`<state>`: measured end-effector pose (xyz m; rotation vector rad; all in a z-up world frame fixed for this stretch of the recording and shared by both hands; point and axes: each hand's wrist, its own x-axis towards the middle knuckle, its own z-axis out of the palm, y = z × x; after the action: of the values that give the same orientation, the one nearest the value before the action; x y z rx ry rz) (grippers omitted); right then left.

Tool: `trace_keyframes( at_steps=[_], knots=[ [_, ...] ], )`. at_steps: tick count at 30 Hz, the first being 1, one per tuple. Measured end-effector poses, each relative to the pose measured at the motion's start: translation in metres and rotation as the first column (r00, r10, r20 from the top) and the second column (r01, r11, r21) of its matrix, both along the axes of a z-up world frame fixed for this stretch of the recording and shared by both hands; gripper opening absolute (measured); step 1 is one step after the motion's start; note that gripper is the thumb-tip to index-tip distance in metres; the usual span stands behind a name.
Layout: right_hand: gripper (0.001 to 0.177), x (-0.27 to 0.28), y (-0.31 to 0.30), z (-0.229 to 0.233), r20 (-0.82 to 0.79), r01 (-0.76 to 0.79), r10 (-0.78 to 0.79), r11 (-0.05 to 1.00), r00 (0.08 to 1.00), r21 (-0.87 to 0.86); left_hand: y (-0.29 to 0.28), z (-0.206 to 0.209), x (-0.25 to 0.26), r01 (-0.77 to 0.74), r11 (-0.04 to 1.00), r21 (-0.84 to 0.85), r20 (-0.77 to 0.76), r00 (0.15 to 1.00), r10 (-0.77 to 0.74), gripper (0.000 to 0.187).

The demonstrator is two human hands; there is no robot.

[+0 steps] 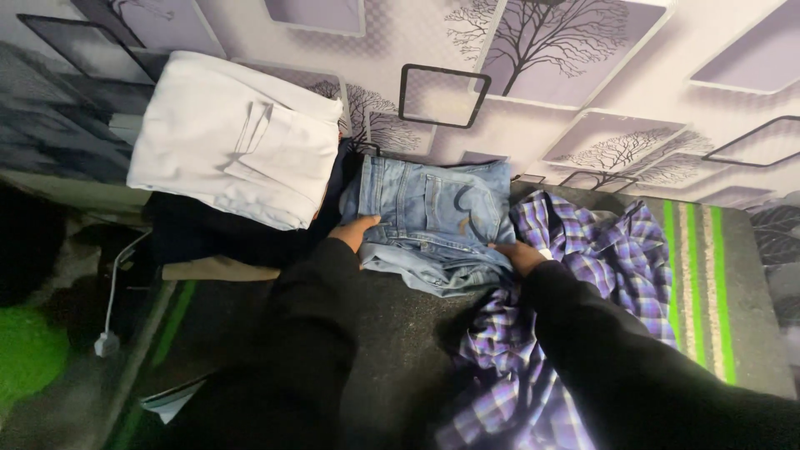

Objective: Ironing a plaid shirt on an ironing board.

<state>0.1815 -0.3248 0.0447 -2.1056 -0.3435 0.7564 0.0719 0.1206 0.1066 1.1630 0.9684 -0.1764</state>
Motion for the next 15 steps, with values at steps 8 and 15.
trace_keyframes(
  at_steps=[8,15],
  knots=[
    [0.062,-0.114,-0.014,0.101,0.301,-0.213,0.345,0.893,0.889,-0.397,-0.031,0.145,-0.066,0.055,0.997,-0.055,0.136,0.99,-0.047,0.083],
    [0.054,-0.147,-0.002,0.235,0.507,-0.157,0.325,0.925,0.798,-0.345,-0.011,0.235,-0.116,0.14,0.964,0.225,0.258,0.946,-0.197,0.061]
  ],
)
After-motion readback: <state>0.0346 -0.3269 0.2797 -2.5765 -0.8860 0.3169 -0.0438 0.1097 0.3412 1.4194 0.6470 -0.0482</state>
